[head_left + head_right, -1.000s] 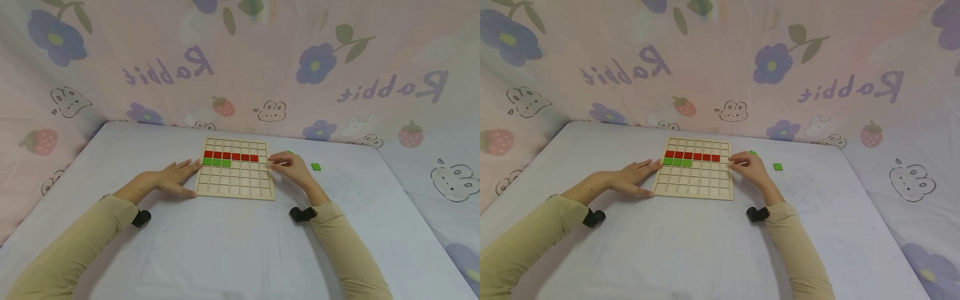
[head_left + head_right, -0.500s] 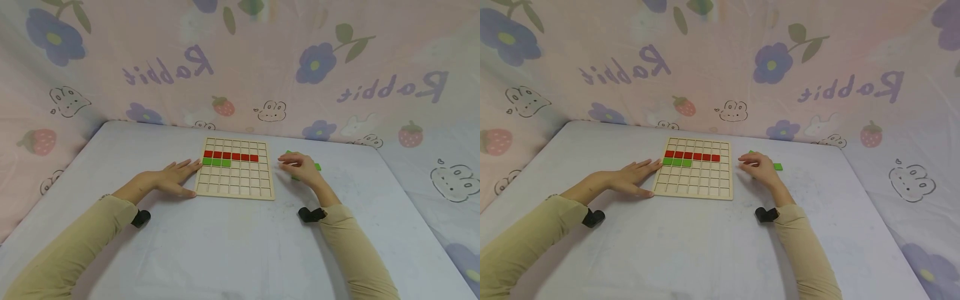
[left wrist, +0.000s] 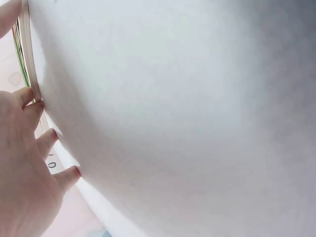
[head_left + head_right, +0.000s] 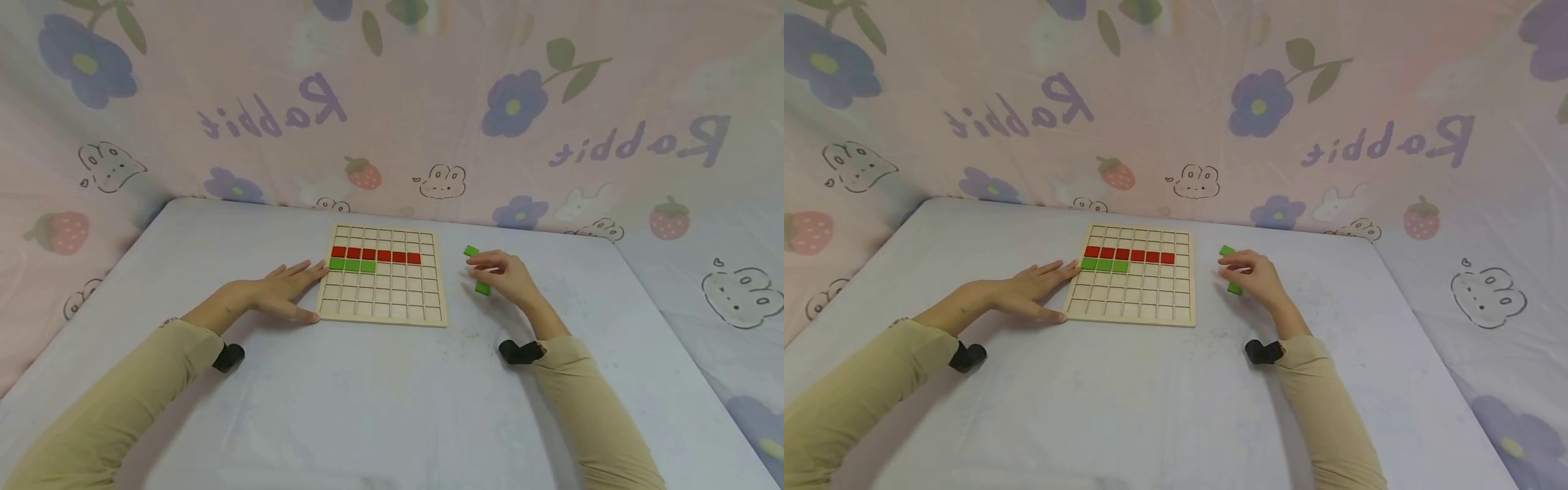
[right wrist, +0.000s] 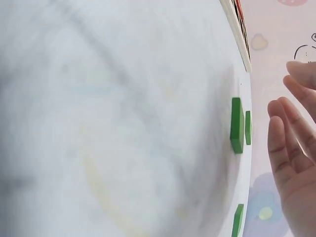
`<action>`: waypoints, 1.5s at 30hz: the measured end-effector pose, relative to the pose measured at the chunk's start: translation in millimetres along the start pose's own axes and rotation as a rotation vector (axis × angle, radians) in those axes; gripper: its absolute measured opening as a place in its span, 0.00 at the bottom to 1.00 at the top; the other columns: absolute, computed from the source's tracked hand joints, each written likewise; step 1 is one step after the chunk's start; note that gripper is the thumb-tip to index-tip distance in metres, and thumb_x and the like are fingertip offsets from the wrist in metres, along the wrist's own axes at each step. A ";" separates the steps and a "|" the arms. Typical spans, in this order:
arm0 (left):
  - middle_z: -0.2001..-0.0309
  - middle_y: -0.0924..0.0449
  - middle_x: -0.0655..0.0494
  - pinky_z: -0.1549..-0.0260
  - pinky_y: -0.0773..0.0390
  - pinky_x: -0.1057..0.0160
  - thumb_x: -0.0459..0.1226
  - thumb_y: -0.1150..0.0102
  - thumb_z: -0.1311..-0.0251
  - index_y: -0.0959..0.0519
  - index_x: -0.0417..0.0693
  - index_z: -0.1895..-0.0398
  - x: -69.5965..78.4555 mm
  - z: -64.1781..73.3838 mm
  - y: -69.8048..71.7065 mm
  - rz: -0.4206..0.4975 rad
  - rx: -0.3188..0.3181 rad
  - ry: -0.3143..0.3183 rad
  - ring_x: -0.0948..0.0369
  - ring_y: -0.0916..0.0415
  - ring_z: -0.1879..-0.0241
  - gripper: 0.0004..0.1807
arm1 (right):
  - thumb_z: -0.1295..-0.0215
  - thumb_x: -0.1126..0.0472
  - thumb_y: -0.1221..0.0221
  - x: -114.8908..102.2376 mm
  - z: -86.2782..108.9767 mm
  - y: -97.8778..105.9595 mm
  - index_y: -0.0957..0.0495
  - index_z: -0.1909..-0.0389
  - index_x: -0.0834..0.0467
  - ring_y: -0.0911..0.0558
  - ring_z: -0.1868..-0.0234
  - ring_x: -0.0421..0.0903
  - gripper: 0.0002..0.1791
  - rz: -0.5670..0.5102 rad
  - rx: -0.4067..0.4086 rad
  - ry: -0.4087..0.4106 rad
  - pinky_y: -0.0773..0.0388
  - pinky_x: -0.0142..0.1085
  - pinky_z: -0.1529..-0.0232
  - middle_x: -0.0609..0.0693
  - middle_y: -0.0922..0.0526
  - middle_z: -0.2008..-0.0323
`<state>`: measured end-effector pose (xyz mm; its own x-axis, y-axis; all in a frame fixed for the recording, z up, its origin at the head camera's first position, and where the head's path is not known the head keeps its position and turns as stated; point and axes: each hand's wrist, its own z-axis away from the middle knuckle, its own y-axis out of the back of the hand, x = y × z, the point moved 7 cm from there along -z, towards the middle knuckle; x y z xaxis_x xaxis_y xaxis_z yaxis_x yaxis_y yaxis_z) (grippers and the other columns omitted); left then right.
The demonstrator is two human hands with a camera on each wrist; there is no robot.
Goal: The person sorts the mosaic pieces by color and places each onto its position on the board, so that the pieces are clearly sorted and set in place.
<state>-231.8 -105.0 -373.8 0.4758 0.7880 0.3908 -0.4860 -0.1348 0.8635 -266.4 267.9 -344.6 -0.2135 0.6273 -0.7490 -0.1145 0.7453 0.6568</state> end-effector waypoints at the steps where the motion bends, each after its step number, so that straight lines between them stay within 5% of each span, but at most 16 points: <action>1: 0.23 0.64 0.43 0.33 0.66 0.33 0.58 0.44 0.42 0.58 0.42 0.24 0.5 0.5 0.3 0.005 0.001 -0.002 0.42 0.70 0.25 0.53 | 0.36 0.61 0.38 3.2 0.0 0.3 0.20 0.48 0.65 0.21 0.46 0.57 0.18 0.002 0.004 0.005 0.27 0.22 0.54 0.61 0.22 0.45; 10: 0.23 0.65 0.43 0.32 0.67 0.34 0.57 0.43 0.42 0.59 0.42 0.24 -1.3 0.7 0.0 0.010 0.001 -0.008 0.42 0.70 0.25 0.53 | 0.37 0.61 0.38 12.0 6.2 3.3 0.20 0.48 0.65 0.21 0.47 0.58 0.18 0.006 -0.012 0.003 0.25 0.35 0.51 0.61 0.22 0.45; 15: 0.23 0.65 0.43 0.32 0.67 0.34 0.58 0.44 0.42 0.59 0.42 0.24 -1.4 0.0 -0.1 0.014 0.002 -0.010 0.42 0.70 0.25 0.53 | 0.36 0.66 0.40 -3.4 15.4 4.4 0.23 0.47 0.70 0.23 0.46 0.62 0.18 0.007 -0.045 -0.029 0.26 0.44 0.48 0.66 0.24 0.44; 22: 0.23 0.65 0.43 0.32 0.66 0.33 0.58 0.43 0.42 0.58 0.42 0.24 -2.2 -0.7 -0.1 0.010 0.008 -0.013 0.42 0.70 0.25 0.53 | 0.36 0.67 0.41 -19.0 24.3 5.9 0.24 0.47 0.71 0.23 0.46 0.63 0.19 0.026 -0.078 -0.053 0.25 0.37 0.53 0.68 0.25 0.44; 30: 0.23 0.64 0.43 0.32 0.66 0.33 0.56 0.43 0.42 0.57 0.41 0.24 0.2 1.1 1.0 0.019 0.003 -0.010 0.42 0.70 0.25 0.53 | 0.37 0.60 0.38 30.1 13.3 4.3 0.22 0.46 0.64 0.23 0.44 0.58 0.20 0.014 -0.087 -0.074 0.25 0.34 0.52 0.62 0.23 0.43; 45: 0.23 0.63 0.43 0.32 0.65 0.33 0.57 0.43 0.42 0.57 0.41 0.24 1.6 1.4 2.0 0.019 0.004 -0.007 0.42 0.69 0.25 0.53 | 0.40 0.61 0.35 27.3 17.5 2.3 0.21 0.46 0.65 0.27 0.43 0.55 0.21 0.034 -0.129 -0.044 0.28 0.43 0.44 0.61 0.23 0.46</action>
<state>-231.0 -104.9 -370.9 0.4718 0.7810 0.4093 -0.4917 -0.1523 0.8573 -255.5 290.7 -365.1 -0.1770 0.6627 -0.7276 -0.2327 0.6902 0.6852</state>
